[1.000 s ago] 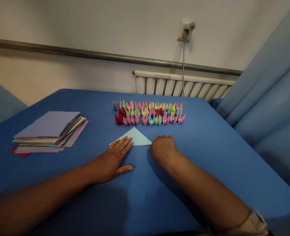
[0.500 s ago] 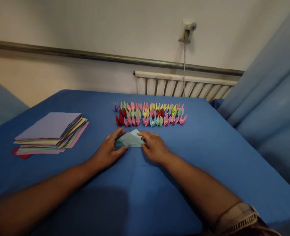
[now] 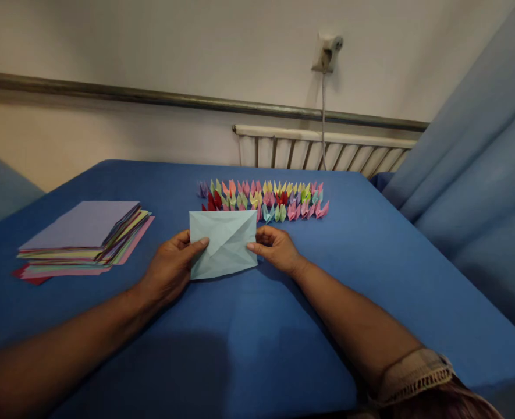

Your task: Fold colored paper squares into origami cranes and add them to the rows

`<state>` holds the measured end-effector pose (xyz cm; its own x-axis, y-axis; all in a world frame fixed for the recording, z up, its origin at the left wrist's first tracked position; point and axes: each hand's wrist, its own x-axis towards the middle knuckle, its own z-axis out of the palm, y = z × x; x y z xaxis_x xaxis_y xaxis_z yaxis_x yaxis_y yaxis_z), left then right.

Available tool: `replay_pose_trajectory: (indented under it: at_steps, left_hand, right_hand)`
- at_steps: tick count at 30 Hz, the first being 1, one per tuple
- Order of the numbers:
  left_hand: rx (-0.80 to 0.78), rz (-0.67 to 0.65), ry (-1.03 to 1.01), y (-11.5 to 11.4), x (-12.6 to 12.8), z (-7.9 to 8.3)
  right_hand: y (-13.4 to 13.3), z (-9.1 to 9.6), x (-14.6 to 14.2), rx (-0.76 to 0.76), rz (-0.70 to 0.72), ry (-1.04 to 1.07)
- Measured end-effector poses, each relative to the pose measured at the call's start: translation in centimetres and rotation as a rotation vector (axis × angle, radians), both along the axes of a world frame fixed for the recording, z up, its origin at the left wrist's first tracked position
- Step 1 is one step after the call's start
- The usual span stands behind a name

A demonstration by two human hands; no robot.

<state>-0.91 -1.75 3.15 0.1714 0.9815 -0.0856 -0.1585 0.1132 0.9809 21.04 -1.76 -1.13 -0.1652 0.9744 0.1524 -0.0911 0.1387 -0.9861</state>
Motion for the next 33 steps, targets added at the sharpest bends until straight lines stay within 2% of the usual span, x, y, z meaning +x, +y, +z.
replay_pose_trajectory:
  at_steps: [4,8,10,12,13,14,16,18,19,21,26,29,33]
  left_hand:
    - [0.018,-0.003,0.094,-0.1,-0.1,-0.4]
    - [0.135,0.011,0.375,0.4,-0.4,-1.1]
    - [0.312,0.035,0.553,0.6,-0.6,-1.2]
    - [0.579,0.044,0.746,0.3,-0.9,-0.9]
    - [0.718,0.011,0.825,0.1,-1.0,-0.7]
    - [0.828,-0.076,0.878,-0.2,-1.1,-0.5]
    - [0.939,-0.352,0.919,-0.8,-1.3,-0.3]
    - [0.946,-0.595,0.956,-1.4,-1.3,-0.3]
    - [0.934,-0.670,0.981,-1.6,-1.3,-0.3]
    - [0.907,-0.719,1.035,-1.8,-1.2,-0.3]
    - [0.797,-0.609,1.092,-1.5,-1.2,-0.1]
    - [0.682,-0.473,1.055,-1.0,-1.3,-0.2]
    - [0.547,-0.291,1.063,0.0,-1.3,-0.6]
  right_hand:
    - [-0.2,0.0,0.0,-0.148,0.027,0.013]
    - [-0.1,0.2,0.6,-0.303,0.080,-0.195]
    - [-0.1,0.4,0.7,-0.353,0.071,-0.290]
    - [-0.2,0.6,0.7,-0.381,0.044,-0.343]
    - [-0.2,0.8,0.6,-0.384,0.027,-0.355]
    - [-0.3,0.9,0.4,-0.380,0.012,-0.357]
    - [-0.4,1.3,0.3,-0.360,-0.007,-0.335]
    - [-0.5,1.6,0.2,-0.363,-0.026,-0.308]
    - [-0.5,1.7,0.2,-0.382,-0.038,-0.302]
    - [-0.4,1.8,0.4,-0.448,-0.063,-0.294]
    - [-0.1,1.6,0.8,-0.557,-0.054,-0.281]
    - [0.0,2.0,1.1,-0.565,-0.016,-0.313]
    - [0.0,2.6,2.1,-0.550,0.108,-0.328]
